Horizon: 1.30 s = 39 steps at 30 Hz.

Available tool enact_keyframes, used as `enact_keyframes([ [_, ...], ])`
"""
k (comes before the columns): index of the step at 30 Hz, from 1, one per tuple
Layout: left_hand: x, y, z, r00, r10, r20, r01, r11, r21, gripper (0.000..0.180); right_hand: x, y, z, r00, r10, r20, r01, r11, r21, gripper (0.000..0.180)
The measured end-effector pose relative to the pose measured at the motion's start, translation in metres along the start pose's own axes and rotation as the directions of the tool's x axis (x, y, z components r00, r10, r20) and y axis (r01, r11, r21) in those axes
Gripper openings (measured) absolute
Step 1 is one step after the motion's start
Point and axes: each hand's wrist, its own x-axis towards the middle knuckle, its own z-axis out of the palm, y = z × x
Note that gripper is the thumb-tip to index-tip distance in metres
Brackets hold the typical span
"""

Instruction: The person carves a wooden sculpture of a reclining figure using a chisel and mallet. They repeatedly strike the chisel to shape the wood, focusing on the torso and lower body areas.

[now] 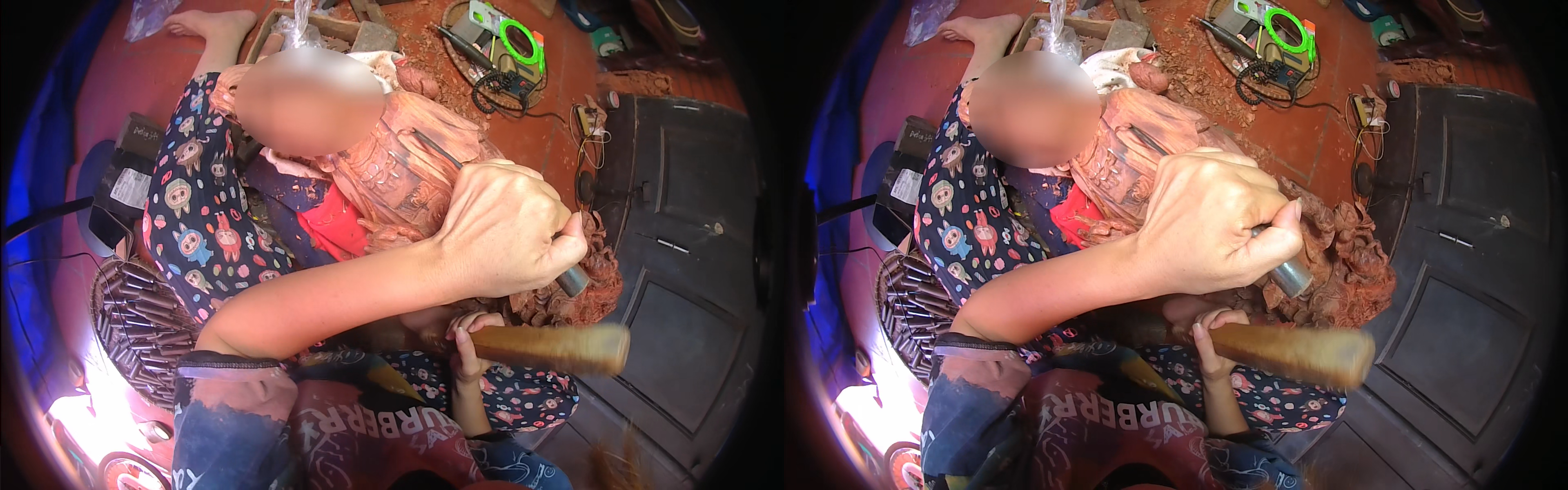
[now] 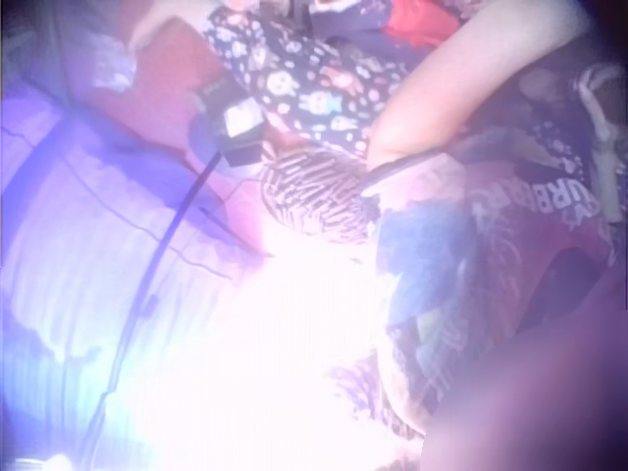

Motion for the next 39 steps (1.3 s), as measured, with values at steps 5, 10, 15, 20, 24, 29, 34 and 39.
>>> enact_keyframes([
  [5,0.001,0.001,-0.003,0.997,0.008,-0.076,-0.002,0.998,0.07,0.027,0.0,-0.006,-0.008,0.99,0.139,0.037,-0.13,0.973,-0.19,0.028],
  [10,-0.024,0.06,-0.007,0.994,0.015,0.107,-0.039,0.975,0.217,0.027,0.0,0.001,0.002,1.0,-0.01,0.019,0.009,0.998,0.055,0.024],
  [15,-0.054,0.078,-0.029,0.869,-0.128,0.478,0.049,0.983,0.174,0.036,0.003,0.003,-0.004,0.996,0.033,0.084,-0.051,0.972,0.228,0.027],
  [20,-0.057,0.07,-0.062,0.555,-0.2,0.807,0.175,0.977,0.122,0.039,0.003,0.002,-0.031,0.97,0.079,0.231,-0.147,0.944,0.296,0.031],
  [24,-0.062,0.071,-0.059,0.444,-0.191,0.876,0.308,0.95,0.051,0.031,0.001,0.015,-0.05,0.925,0.092,0.369,-0.132,0.988,0.085,0.03],
  [29,-0.069,0.067,-0.037,0.343,-0.162,0.925,0.425,0.905,0.001,0.032,0.001,0.017,-0.052,0.922,-0.027,0.387,-0.011,0.995,0.095,0.029],
  [34,-0.038,0.063,-0.029,0.198,-0.099,0.975,0.828,0.549,-0.112,0.034,0.004,0.012,-0.058,0.913,0.006,0.407,-0.087,0.98,0.18,0.03],
  [39,-0.01,0.09,-0.005,0.443,-0.043,0.895,0.787,0.497,-0.366,0.032,-0.007,0.005,-0.048,0.926,0.006,0.379,-0.098,0.97,0.224,0.03],
])
